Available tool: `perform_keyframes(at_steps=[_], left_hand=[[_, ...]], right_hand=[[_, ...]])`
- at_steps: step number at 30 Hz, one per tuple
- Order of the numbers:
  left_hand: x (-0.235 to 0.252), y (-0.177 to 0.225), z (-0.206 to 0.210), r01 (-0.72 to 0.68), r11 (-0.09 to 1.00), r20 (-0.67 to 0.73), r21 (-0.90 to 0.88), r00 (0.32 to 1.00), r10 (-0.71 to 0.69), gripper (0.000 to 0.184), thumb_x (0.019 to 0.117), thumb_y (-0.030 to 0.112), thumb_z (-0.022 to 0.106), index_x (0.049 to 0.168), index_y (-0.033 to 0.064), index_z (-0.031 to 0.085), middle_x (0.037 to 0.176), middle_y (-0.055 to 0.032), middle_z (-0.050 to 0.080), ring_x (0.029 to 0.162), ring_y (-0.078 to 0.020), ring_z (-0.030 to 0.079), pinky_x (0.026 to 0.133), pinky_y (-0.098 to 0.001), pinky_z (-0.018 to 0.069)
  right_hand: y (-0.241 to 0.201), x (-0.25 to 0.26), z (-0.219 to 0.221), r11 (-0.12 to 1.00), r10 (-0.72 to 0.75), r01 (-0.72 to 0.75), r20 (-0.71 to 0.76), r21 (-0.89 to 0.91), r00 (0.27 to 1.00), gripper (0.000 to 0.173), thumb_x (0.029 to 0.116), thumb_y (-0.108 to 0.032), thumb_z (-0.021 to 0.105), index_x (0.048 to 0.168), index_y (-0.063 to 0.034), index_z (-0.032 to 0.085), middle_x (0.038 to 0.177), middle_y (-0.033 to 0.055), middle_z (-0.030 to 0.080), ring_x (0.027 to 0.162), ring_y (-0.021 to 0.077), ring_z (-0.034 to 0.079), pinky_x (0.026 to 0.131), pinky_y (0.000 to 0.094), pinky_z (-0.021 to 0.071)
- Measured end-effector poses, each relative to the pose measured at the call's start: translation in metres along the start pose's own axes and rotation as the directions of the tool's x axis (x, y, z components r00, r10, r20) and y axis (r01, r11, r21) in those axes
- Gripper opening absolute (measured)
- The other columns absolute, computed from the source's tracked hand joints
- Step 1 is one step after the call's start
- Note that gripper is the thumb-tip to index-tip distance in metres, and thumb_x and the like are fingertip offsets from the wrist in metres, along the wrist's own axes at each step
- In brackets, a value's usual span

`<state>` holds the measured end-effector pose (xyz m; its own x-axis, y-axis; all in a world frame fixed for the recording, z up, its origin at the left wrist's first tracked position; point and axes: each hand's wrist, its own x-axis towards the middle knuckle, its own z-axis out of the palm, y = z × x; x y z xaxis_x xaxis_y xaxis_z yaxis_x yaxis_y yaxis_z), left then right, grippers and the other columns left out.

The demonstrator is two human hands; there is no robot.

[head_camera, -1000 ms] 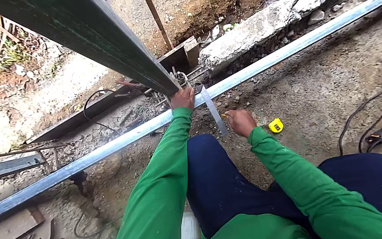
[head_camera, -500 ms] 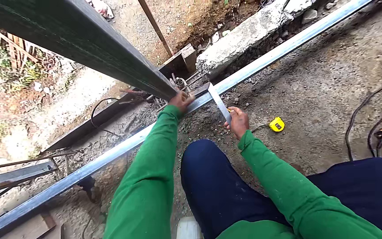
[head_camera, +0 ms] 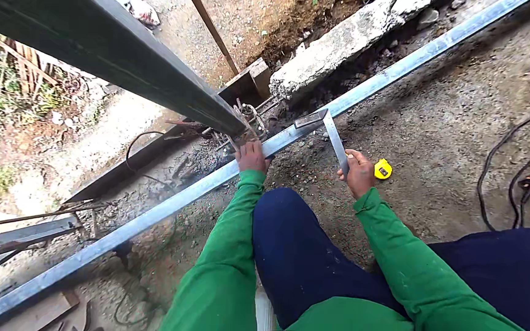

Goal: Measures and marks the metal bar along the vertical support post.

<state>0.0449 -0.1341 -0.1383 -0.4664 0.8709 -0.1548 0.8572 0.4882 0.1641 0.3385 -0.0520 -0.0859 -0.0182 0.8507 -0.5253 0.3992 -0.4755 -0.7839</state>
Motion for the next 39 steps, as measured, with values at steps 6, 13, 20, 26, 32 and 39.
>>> perform_keyframes(at_steps=[6, 13, 20, 26, 32, 39], left_hand=[[0.026, -0.021, -0.034, 0.036, 0.947, 0.228, -0.321, 0.973, 0.041, 0.068, 0.0952, 0.053, 0.069, 0.142, 0.005, 0.056, 0.131, -0.0216, 0.065, 0.123, -0.0412, 0.061, 0.102, -0.0672, 0.0468], [0.055, -0.019, -0.025, 0.045, 0.859, 0.166, -0.51, 0.985, 0.047, 0.048, 0.1117, 0.039, 0.038, 0.142, 0.007, 0.059, 0.135, -0.0194, 0.065, 0.129, -0.0334, 0.061, 0.111, -0.0567, 0.0451], [0.058, -0.021, -0.014, 0.056, 0.919, 0.203, -0.389, 0.979, 0.026, 0.042, 0.1098, 0.043, 0.044, 0.134, 0.018, 0.068, 0.126, -0.0159, 0.068, 0.121, -0.0347, 0.064, 0.099, -0.0636, 0.0496], [0.058, -0.024, -0.011, 0.042, 0.91, 0.198, -0.413, 0.979, 0.045, 0.041, 0.1099, 0.041, 0.045, 0.134, 0.0171, 0.068, 0.126, -0.0163, 0.068, 0.121, -0.0342, 0.064, 0.102, -0.0614, 0.0486], [0.056, -0.024, -0.012, 0.032, 0.905, 0.18, -0.424, 0.982, 0.049, 0.04, 0.11, 0.039, 0.046, 0.133, 0.0141, 0.069, 0.127, -0.0174, 0.068, 0.122, -0.0345, 0.064, 0.104, -0.0602, 0.0482], [0.055, -0.022, -0.01, 0.049, 0.923, 0.167, -0.382, 0.986, 0.017, 0.041, 0.1094, 0.043, 0.046, 0.133, 0.0187, 0.068, 0.128, -0.0155, 0.068, 0.121, -0.034, 0.065, 0.1, -0.062, 0.0503]], right_hand=[[-0.007, -0.008, 0.044, 1.0, 0.001, -0.004, 0.129, 0.029, 0.992, 0.039, 0.113, -0.029, 0.038, 0.139, -0.0089, 0.059, 0.081, 0.0124, 0.07, 0.056, 0.0198, 0.065, 0.055, 0.0379, 0.0586], [0.001, -0.024, 0.098, 0.994, 0.052, -0.021, 0.287, -0.11, 0.957, 0.04, 0.1131, -0.03, 0.037, 0.142, -0.0117, 0.057, 0.087, 0.0137, 0.073, 0.062, 0.0229, 0.07, 0.062, 0.0428, 0.0615], [0.011, -0.02, 0.09, 0.968, -0.057, 0.122, 0.284, -0.22, 0.957, 0.04, 0.1119, -0.03, 0.039, 0.141, -0.0138, 0.061, 0.119, 0.0139, 0.072, 0.104, 0.0305, 0.071, 0.092, 0.0578, 0.0548], [0.011, -0.009, 0.065, 0.958, -0.127, 0.174, 0.205, -0.226, 0.97, 0.038, 0.112, -0.027, 0.039, 0.14, -0.0122, 0.061, 0.111, 0.0074, 0.074, 0.096, 0.0248, 0.071, 0.086, 0.0517, 0.0562], [0.002, -0.002, 0.056, 0.966, -0.162, 0.193, 0.178, -0.172, 0.971, 0.039, 0.1121, -0.028, 0.04, 0.142, -0.0102, 0.057, 0.111, 0.0078, 0.074, 0.095, 0.0212, 0.072, 0.085, 0.0449, 0.0594], [-0.003, 0.006, 0.063, 0.966, -0.208, 0.226, 0.141, -0.122, 0.968, 0.039, 0.1121, -0.029, 0.04, 0.141, -0.0095, 0.058, 0.11, 0.0061, 0.075, 0.096, 0.0175, 0.073, 0.086, 0.0415, 0.0605]])
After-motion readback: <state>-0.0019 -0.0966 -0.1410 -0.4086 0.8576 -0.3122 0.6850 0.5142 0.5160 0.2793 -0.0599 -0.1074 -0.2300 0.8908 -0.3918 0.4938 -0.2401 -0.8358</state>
